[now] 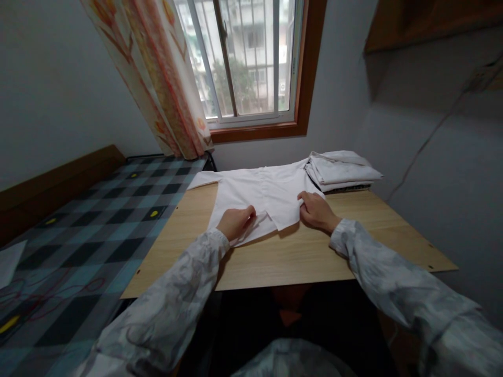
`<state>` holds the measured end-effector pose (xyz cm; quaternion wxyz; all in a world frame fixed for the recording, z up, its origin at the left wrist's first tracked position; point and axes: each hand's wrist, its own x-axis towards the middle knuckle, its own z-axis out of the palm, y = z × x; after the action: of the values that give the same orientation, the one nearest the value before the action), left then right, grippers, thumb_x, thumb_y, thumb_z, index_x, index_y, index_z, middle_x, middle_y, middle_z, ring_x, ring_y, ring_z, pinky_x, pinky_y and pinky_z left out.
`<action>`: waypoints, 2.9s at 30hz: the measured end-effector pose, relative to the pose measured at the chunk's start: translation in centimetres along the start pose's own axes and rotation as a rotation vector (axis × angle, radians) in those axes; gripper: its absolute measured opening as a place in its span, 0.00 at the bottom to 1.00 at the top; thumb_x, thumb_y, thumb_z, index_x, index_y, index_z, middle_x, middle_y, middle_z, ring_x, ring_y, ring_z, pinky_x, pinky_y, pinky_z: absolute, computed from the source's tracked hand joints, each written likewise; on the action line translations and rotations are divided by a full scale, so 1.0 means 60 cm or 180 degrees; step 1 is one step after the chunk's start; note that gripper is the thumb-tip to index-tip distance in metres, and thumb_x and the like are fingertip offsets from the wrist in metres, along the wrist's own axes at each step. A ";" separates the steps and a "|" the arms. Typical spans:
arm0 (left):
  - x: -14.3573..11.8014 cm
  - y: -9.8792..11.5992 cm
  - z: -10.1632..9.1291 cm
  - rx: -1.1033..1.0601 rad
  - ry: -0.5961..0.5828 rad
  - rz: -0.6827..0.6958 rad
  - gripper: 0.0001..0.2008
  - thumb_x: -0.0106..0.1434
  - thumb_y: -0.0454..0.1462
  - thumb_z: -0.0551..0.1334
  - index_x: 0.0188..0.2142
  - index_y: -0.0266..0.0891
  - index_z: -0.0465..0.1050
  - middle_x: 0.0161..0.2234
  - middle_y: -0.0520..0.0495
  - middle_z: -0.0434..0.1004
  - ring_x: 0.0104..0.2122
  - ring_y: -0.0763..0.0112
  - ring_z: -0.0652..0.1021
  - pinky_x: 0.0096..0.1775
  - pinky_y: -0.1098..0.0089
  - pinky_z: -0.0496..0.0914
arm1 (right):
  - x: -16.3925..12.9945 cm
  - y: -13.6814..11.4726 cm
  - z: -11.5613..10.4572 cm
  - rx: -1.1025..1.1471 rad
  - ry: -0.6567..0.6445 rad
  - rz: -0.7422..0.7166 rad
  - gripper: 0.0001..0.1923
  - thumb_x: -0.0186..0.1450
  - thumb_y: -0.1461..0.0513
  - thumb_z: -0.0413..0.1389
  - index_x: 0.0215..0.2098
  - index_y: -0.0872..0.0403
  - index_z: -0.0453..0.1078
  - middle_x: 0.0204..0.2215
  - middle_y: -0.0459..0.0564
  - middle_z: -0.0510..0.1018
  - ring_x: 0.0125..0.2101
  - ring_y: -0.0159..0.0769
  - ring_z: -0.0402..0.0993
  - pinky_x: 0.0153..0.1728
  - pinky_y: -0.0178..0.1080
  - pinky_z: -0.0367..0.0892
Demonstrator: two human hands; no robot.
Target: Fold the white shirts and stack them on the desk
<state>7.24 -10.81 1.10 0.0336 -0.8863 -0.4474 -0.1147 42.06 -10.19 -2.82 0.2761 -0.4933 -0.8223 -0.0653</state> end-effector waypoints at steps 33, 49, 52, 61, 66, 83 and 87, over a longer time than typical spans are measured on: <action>-0.066 -0.092 0.013 -0.0818 -0.0328 0.0742 0.40 0.63 0.60 0.71 0.67 0.43 0.72 0.70 0.33 0.68 0.65 0.45 0.73 0.68 0.47 0.64 | -0.124 0.087 -0.131 -0.0126 -0.0647 -0.0544 0.28 0.65 0.61 0.59 0.63 0.53 0.77 0.60 0.59 0.81 0.60 0.56 0.74 0.69 0.60 0.58; -0.048 -0.136 0.040 -0.0493 -0.0291 0.0306 0.35 0.76 0.58 0.55 0.74 0.44 0.63 0.76 0.39 0.60 0.72 0.49 0.66 0.73 0.43 0.56 | 0.000 -0.158 0.025 0.0222 -0.0376 -0.1776 0.08 0.76 0.63 0.56 0.46 0.50 0.79 0.40 0.53 0.80 0.45 0.45 0.75 0.62 0.52 0.65; -0.051 -0.145 0.038 -0.0401 -0.0412 0.0232 0.36 0.76 0.59 0.53 0.75 0.45 0.61 0.77 0.40 0.57 0.74 0.49 0.63 0.74 0.42 0.53 | -0.018 -0.135 0.017 0.0454 -0.0336 -0.1869 0.08 0.75 0.63 0.57 0.45 0.50 0.80 0.41 0.53 0.80 0.44 0.44 0.74 0.60 0.52 0.67; -0.052 -0.168 0.044 -0.0441 -0.0223 0.0065 0.36 0.75 0.60 0.54 0.73 0.43 0.65 0.75 0.40 0.62 0.73 0.53 0.66 0.73 0.49 0.58 | -0.049 -0.093 -0.023 0.1469 -0.0579 -0.1195 0.13 0.78 0.56 0.55 0.47 0.48 0.83 0.48 0.53 0.84 0.47 0.43 0.80 0.51 0.47 0.76; -0.053 -0.171 0.042 -0.0229 0.0246 -0.0378 0.37 0.74 0.60 0.54 0.69 0.35 0.70 0.72 0.32 0.66 0.70 0.50 0.69 0.72 0.49 0.61 | -0.030 -0.005 0.000 0.0933 -0.0429 -0.0392 0.28 0.79 0.47 0.50 0.69 0.51 0.71 0.69 0.61 0.72 0.68 0.53 0.69 0.69 0.58 0.65; -0.126 -0.229 0.002 0.0138 -0.0475 -0.0083 0.39 0.75 0.62 0.49 0.75 0.43 0.62 0.76 0.39 0.60 0.73 0.50 0.65 0.73 0.47 0.56 | -0.103 0.109 -0.028 -0.0216 -0.1479 0.0264 0.44 0.76 0.36 0.45 0.79 0.53 0.55 0.78 0.58 0.56 0.76 0.54 0.55 0.75 0.56 0.54; -0.082 -0.214 -0.021 0.0236 -0.0101 -0.0148 0.31 0.75 0.59 0.51 0.59 0.43 0.78 0.61 0.37 0.78 0.64 0.49 0.74 0.70 0.48 0.61 | -0.041 0.103 -0.042 -0.0219 -0.1090 0.0089 0.33 0.74 0.41 0.53 0.66 0.53 0.74 0.64 0.61 0.78 0.62 0.59 0.75 0.68 0.59 0.65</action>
<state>-6.08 -7.23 0.60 0.0567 -0.8755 -0.4723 -0.0848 49.17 -9.90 -3.00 0.1159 -0.5177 -0.8476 -0.0045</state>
